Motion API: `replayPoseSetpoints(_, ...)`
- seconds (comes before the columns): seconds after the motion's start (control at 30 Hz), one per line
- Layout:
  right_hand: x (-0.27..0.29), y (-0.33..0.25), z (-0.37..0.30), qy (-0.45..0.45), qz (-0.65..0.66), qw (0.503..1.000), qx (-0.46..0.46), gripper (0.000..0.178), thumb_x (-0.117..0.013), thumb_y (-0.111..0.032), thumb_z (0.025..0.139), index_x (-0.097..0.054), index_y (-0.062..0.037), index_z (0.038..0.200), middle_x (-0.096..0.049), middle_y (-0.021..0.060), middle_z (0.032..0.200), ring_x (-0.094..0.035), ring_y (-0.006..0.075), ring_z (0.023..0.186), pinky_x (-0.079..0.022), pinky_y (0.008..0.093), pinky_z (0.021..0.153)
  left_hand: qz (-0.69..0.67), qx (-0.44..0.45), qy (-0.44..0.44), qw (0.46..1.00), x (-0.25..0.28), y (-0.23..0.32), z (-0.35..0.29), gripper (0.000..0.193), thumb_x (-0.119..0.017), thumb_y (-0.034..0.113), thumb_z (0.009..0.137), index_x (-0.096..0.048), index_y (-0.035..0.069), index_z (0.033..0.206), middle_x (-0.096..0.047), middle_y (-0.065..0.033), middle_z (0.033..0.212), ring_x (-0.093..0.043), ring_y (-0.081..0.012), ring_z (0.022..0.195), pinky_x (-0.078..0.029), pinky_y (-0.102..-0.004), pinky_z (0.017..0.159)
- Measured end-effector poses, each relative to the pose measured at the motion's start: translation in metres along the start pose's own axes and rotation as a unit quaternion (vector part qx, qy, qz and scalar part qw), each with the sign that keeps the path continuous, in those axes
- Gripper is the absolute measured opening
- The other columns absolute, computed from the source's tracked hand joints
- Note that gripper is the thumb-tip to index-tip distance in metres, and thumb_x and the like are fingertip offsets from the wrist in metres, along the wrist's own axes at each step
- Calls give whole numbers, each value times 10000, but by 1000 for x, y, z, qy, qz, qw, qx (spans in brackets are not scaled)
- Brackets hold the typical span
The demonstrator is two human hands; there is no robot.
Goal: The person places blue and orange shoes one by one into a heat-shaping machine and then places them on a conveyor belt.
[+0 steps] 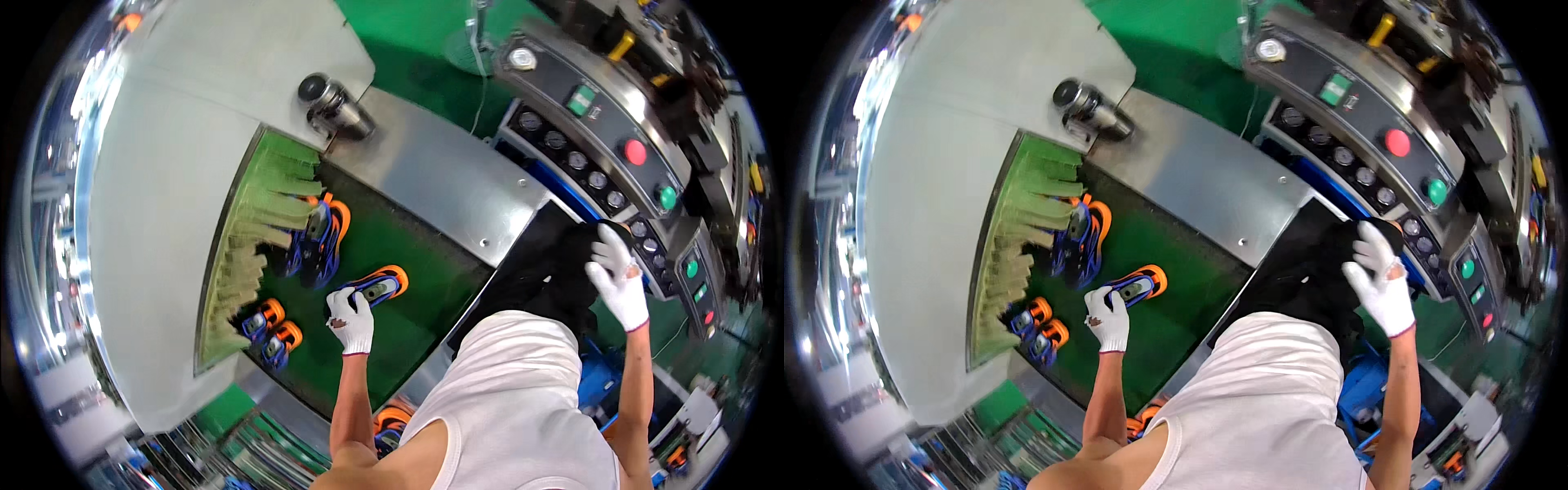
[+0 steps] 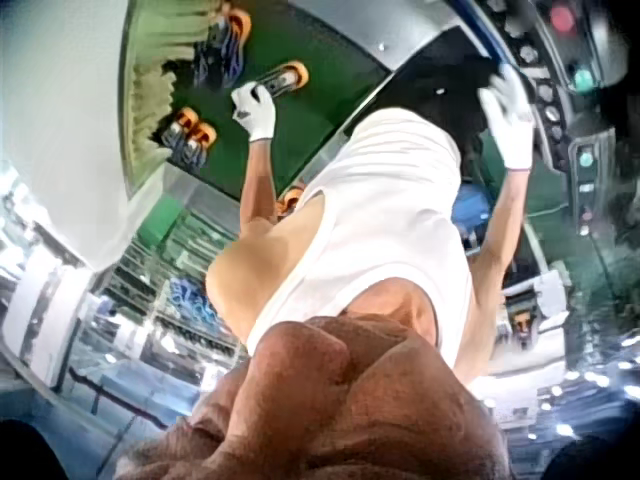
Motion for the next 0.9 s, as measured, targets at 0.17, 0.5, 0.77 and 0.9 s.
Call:
replayPoseSetpoints(0.17, -51, -108, -9, -69, -130, 960, 237, 760, -837, -302, 843, -524, 48, 1440, -584, 280, 1429, -536, 447, 1385, -439, 446, 1175, -137, -164, -92, 973, -21, 182, 41, 168, -762, 67, 848, -691, 43, 999, -672, -163, 1030, -691, -342, 960, -559, -440, 849)
replayPoseSetpoints(0.5, 124, -9, -86, 292, -48, 955, 7, 562, -803, -422, 859, -627, -71, 1261, -733, 161, 1092, -735, 359, 922, -587, 438, 827, -286, -684, -382, 552, -11, 625, -115, 298, -838, 98, 822, -704, 51, 1084, -707, -160, 1104, -694, -340, 1045, -558, -419, 919)
replayPoseSetpoints(0.77, 111, 153, -263, 502, 547, 669, -41, 619, -790, -145, 876, -586, 25, 1436, -684, 81, 1327, -628, 160, 1192, -496, 341, 1073, -303, -702, -300, 571, -70, 825, -190, 521, -771, 113, 911, -595, 16, 1392, -611, -189, 1402, -609, -328, 1293, -480, -421, 1108)
replayPoseSetpoints(0.9, 42, 237, -294, 577, 586, 544, -164, 630, -795, -146, 856, -544, 167, 1342, -685, 61, 1111, -651, 113, 922, -568, 300, 848, -259, -648, -343, 628, -184, 941, -204, 587, -752, 259, 952, -564, -25, 1430, -606, -212, 1399, -595, -318, 1288, -461, -422, 1126)
Point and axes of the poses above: each hand's wrist, its own z-axis towards the middle knuckle, its own x-axis out of the back of the hand, y = z × x, the point moved 9 cm from there along z, towards the middle knuckle
